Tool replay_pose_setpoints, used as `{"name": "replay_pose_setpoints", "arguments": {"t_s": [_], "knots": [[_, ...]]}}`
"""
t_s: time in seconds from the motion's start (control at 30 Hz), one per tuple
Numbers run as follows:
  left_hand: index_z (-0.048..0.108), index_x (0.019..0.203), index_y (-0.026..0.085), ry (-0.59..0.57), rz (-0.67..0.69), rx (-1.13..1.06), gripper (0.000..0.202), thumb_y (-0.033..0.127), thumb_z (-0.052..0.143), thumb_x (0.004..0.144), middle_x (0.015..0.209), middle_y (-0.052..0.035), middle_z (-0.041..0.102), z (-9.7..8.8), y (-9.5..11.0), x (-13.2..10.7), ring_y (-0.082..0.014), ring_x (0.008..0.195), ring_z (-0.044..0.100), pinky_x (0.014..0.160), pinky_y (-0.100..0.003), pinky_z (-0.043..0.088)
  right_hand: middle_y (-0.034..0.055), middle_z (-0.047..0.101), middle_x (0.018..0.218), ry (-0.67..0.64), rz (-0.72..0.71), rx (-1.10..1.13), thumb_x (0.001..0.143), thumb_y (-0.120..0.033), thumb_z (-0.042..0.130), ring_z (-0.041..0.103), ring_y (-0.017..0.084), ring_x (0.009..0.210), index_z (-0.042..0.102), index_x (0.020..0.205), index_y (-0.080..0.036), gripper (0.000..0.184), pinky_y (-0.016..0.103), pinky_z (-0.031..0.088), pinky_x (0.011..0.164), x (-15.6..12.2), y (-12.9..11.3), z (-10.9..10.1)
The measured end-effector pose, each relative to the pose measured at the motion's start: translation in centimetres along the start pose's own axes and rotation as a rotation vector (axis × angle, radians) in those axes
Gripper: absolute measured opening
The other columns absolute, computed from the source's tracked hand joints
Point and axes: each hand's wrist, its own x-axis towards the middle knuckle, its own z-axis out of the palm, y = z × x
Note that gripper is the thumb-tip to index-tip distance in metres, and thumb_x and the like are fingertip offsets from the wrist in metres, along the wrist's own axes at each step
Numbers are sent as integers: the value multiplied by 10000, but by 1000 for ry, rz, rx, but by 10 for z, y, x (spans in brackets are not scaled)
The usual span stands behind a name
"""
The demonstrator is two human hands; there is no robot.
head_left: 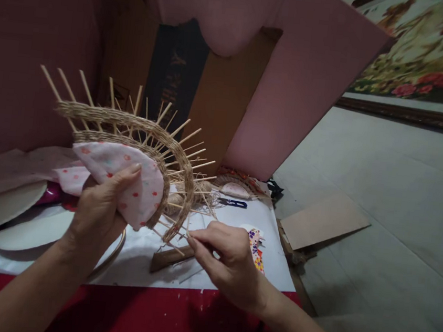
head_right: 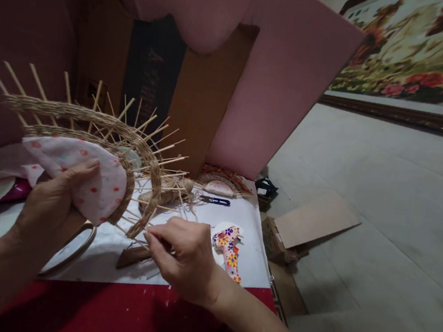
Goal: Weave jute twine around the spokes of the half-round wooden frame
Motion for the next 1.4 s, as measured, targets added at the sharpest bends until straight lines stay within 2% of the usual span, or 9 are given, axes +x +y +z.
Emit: {"name": "replay_pose_setpoints", "arguments": {"t_s": [0.2,0.47,0.6,0.73,0.83,0.97,1.07,1.17,1.4], "knots": [[657,826,151,172,-23,-103,178,21,641,705,763,14,692,1,6,7,-108,694,642,733,-269,573,26,581,675,-107,-112,-317,880,-195,490,479,133,577,647,1083,-149,261,268,322,546,-10,7,2],[654,858,128,259,-66,-141,192,-14,585,749,700,10,711,3,14,14,-107,703,672,821,-321,554,63,590,695,-95,-237,-390,859,-177,488,483,155,589,620,1128,-74,317,287,341,543,-14,16,-5],[653,880,118,186,-161,-168,184,-1,552,782,746,-22,736,0,16,15,-136,680,691,713,-340,591,44,561,661,-87,-202,-130,836,-112,489,464,133,566,626,1127,-73,324,271,333,526,-13,19,-7],[644,902,104,146,-222,-223,202,-14,508,810,722,-49,739,-3,15,17,-152,631,701,641,-335,600,10,568,629,-40,-24,364,841,-76,495,497,99,546,674,1057,-134,287,224,366,512,-12,24,-3],[638,919,99,132,-264,-234,194,-3,505,821,744,-66,745,-5,12,18,-162,632,707,634,-343,600,-2,574,610,-8,60,518,828,-82,528,491,86,519,700,998,-155,253,202,371,490,-12,26,6],[634,944,95,121,-349,-217,175,38,507,838,759,-81,747,-5,7,16,-181,640,710,625,-366,603,14,571,630,-43,22,357,808,-89,521,485,98,550,700,940,-124,225,219,368,524,-5,25,17],[636,957,88,132,-390,-230,179,49,500,848,763,-88,746,-5,4,15,-179,638,708,628,-343,605,-12,471,577,-66,4,258,808,-98,476,415,98,518,664,796,-134,192,230,343,515,1,22,26],[636,1001,98,156,-377,-237,213,34,517,836,810,-89,750,-6,3,15,-182,681,712,628,-317,604,-17,425,564,-7,-36,164,810,-102,437,390,109,518,576,679,-161,200,238,346,513,4,22,38],[643,875,149,228,-367,-281,177,33,515,833,728,-35,739,2,-2,3,-149,656,702,684,-294,595,50,607,687,134,-56,-23,825,-82,409,571,158,654,589,780,-180,211,259,469,642,11,30,64]]}}
